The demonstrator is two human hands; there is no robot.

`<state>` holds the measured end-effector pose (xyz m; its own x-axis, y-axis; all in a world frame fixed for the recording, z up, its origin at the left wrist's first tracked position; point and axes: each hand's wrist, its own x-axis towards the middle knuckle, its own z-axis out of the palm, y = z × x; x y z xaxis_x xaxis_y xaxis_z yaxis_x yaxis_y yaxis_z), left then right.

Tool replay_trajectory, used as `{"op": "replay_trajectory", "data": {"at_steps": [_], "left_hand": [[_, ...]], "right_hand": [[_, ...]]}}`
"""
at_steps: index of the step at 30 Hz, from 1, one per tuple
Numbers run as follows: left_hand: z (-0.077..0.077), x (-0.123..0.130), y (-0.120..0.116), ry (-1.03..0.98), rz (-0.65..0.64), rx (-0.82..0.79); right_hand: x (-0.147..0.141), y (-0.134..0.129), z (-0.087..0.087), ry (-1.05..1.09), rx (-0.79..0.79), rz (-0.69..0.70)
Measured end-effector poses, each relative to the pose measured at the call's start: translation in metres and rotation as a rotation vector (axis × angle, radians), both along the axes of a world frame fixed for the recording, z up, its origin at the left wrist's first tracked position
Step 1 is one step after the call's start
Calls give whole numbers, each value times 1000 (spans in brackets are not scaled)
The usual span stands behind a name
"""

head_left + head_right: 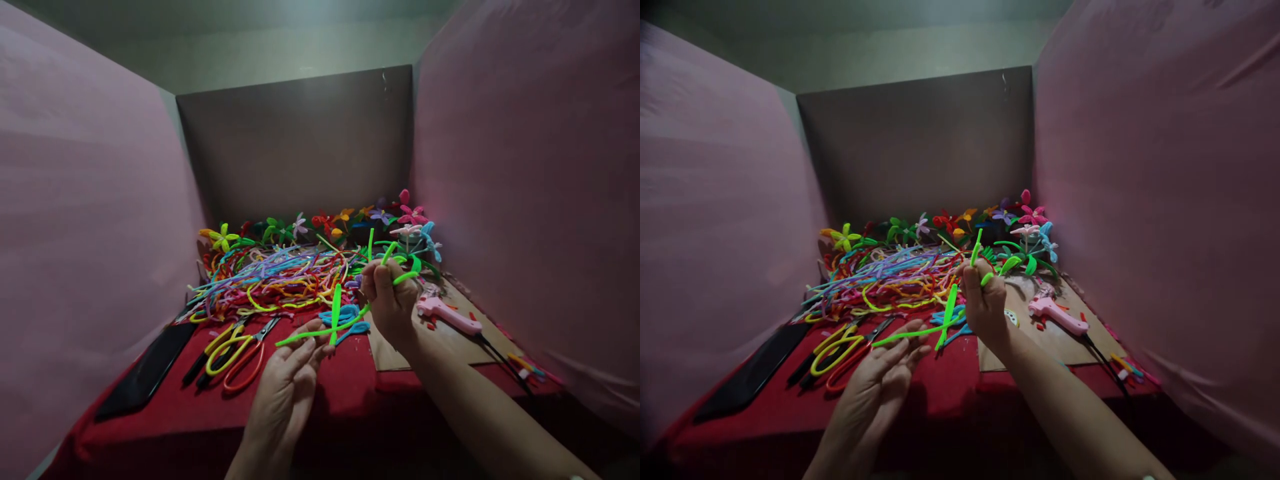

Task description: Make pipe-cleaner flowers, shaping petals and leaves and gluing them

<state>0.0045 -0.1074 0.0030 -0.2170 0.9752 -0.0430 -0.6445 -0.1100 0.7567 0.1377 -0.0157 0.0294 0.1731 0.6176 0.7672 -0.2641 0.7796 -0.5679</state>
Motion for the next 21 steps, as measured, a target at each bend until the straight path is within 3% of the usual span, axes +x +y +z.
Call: {"op": "replay_trajectory", "data": {"at_steps": [3,7,11,16,21], "left_hand": [[3,-3,1,41,-15,23],[14,-9,21,59,61,108],[34,-1,34,91,-97,150],[58,20,22,90,-198,208],[64,30,11,94,-332,165]], "right_hand": [[3,-13,-2,-155,108,-54],[3,-43,0,-353,337,-96],[-4,-71,3,-377,571,6],[-12,-89,1,-336,529,139],[-11,-95,-13,-266,433,48]]}}
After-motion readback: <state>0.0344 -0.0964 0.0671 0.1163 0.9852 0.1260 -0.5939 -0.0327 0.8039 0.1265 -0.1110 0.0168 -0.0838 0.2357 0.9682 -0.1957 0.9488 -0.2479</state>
